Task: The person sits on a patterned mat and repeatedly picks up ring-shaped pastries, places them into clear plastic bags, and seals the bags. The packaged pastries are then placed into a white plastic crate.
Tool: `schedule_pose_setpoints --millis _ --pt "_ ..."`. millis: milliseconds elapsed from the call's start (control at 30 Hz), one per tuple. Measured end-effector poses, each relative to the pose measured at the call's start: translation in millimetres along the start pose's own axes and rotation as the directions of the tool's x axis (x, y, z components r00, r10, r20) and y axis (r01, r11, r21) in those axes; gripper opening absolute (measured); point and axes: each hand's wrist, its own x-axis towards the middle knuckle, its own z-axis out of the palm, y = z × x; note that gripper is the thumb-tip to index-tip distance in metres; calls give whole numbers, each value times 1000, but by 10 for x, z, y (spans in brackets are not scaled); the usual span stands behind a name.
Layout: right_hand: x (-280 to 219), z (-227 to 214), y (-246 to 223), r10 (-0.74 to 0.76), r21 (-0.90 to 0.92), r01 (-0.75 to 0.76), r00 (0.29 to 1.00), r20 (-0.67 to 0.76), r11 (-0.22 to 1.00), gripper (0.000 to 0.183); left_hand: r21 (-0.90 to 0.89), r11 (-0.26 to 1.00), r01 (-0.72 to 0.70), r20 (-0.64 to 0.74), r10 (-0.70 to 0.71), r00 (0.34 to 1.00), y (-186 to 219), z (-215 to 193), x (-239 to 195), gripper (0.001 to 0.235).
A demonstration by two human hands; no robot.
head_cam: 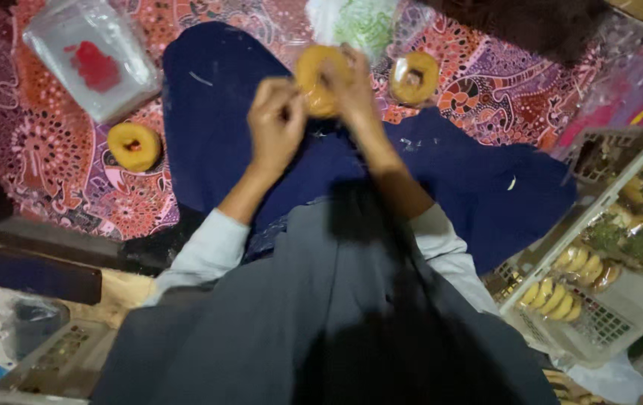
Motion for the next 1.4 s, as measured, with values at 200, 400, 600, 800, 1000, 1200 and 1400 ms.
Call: schedule_pose_setpoints --millis 200,400,600,800,1000,1200,1400 --pt "167 -1111 584 214 114 -185 907 -361 976 42 181 980 -84 92 68 993 -677 1485 1104 40" --pt "62 -1405 456 -10 -525 -180 941 -338 832 53 441 897 38 51 -67 996 -1249 2135 1350 47" --pt "716 -1206 462 -73 -403 15 989 -128 915 33 325 941 90 103 -130 986 -1252 1902 1365 6" --pt "1479 -640 1377 33 -117 -17 990 139 993 38 379 900 215 -7 -229 973 -1137 1345 1035 13" --pt "1447 -1975 1838 163 -448 -302 933 -322 842 27 475 874 99 -49 -86 995 -988 1363 1170 50" --pt "868 -2186 726 273 -16 -281 944 -188 960 20 466 818 -337 475 90 875 -1350 1767 1553 48" --pt "1156 -1426 262 -131 -451 87 989 -68 888 30 527 763 -375 479 97 872 -1196 1721 1481 22"
